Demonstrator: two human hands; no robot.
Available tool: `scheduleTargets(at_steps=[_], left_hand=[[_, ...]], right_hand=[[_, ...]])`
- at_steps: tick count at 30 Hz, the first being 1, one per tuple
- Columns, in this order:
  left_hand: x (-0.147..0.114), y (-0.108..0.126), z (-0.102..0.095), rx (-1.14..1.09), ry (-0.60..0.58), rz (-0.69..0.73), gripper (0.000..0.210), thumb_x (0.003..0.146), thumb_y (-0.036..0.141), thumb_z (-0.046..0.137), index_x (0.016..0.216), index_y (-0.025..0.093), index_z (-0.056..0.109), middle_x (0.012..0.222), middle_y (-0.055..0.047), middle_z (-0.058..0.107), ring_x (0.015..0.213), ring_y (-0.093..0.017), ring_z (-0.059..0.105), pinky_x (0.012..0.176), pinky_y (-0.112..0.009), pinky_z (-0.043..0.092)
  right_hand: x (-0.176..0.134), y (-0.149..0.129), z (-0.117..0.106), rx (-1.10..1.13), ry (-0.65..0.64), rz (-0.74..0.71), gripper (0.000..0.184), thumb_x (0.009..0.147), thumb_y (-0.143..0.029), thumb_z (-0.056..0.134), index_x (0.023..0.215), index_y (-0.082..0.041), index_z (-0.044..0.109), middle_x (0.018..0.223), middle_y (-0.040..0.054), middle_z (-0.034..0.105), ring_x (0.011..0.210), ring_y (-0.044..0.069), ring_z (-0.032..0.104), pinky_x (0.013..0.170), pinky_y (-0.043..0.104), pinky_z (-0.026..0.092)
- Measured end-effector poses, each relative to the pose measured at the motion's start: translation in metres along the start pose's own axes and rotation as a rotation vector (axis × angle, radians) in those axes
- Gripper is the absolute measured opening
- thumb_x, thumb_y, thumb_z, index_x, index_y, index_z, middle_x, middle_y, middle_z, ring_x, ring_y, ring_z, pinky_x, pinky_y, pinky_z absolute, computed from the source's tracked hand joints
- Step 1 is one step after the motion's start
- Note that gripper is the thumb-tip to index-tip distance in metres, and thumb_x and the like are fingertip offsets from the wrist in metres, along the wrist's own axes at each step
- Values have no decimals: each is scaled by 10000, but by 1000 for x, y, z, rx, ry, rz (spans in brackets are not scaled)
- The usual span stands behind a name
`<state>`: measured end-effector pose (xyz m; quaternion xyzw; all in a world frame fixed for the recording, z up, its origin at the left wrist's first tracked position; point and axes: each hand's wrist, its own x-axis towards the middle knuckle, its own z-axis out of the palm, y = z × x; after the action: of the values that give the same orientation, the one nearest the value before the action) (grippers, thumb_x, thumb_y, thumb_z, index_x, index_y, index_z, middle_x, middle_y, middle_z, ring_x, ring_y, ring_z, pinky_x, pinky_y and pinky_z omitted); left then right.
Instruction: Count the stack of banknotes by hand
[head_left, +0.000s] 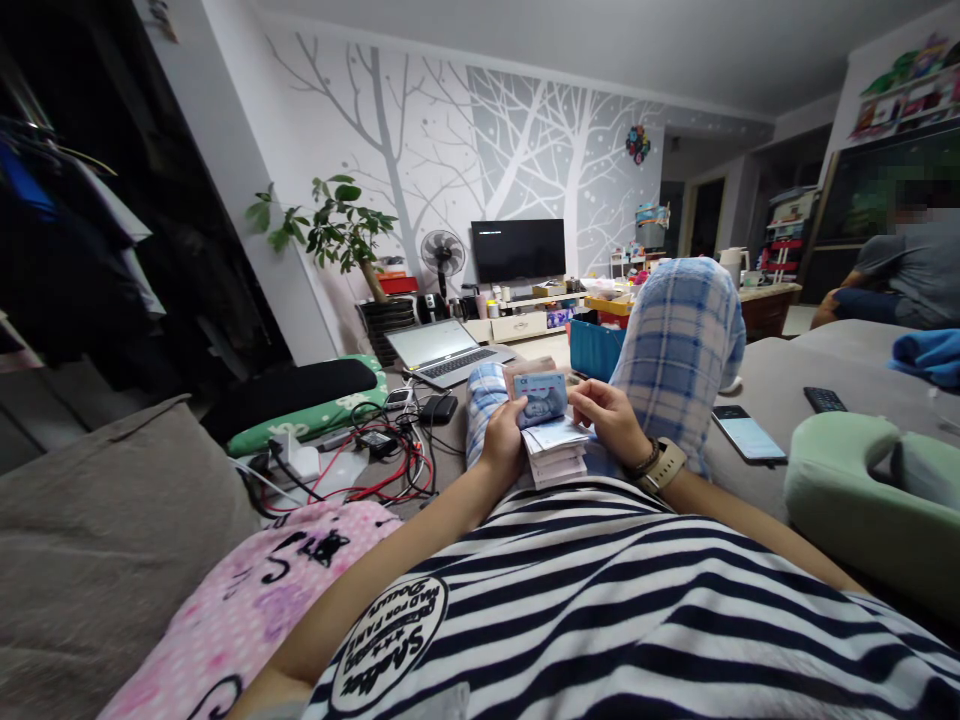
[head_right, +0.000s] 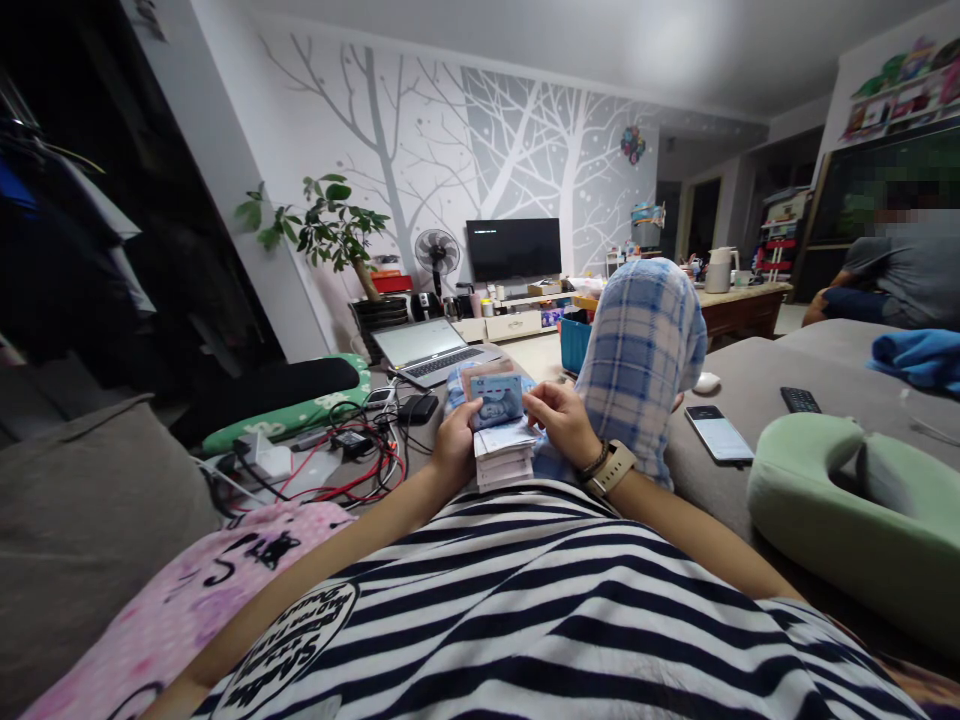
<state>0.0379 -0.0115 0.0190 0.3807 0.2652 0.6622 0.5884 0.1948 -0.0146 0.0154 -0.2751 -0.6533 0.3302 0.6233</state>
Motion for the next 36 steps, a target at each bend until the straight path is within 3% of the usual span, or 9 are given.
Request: scheduleTargets(at_steps=[6,12,19,27,36], left_hand=[[-10,6,3,20,-106,-44,214,611,251,710,807,167,692,764,-61,739,936,-293,692,849,-410,537],[-10,5,3,16,-150,-58,279,613,244,719,878,157,706,835,-83,753,970,-293,685,872,-416,532],[-3,-2,1,6,-71,-7,166,621,272,708,745,165,684,797,-67,745,1006,-289,676,887,-405,529],[-1,-3,1,-57,-45,-48,129,689,262,637,757,163,682,790,-78,740,985,-278,685,881,-403,536],[1,-4,-1,-24,-59,-16,80,679,217,629,708,151,663,697,-38,711,892,-246,693,834,-362,539]], right_hand=[[3,3,0,8,48,67,439,680,-617,710,676,-212,543,557,-39,506,504,114,422,476,258,337],[2,0,-2,-49,33,-1,435,715,-589,682,601,-213,495,542,-39,465,534,117,391,517,266,322],[2,4,-2,-75,60,-22,395,748,-564,665,631,-221,508,577,-31,448,559,129,396,509,266,324],[0,-2,3,21,62,9,386,686,-572,700,676,-227,527,606,-32,470,540,127,416,503,271,349],[-1,-2,2,24,59,-38,335,753,-525,666,686,-212,566,583,-38,473,539,116,417,521,266,347]])
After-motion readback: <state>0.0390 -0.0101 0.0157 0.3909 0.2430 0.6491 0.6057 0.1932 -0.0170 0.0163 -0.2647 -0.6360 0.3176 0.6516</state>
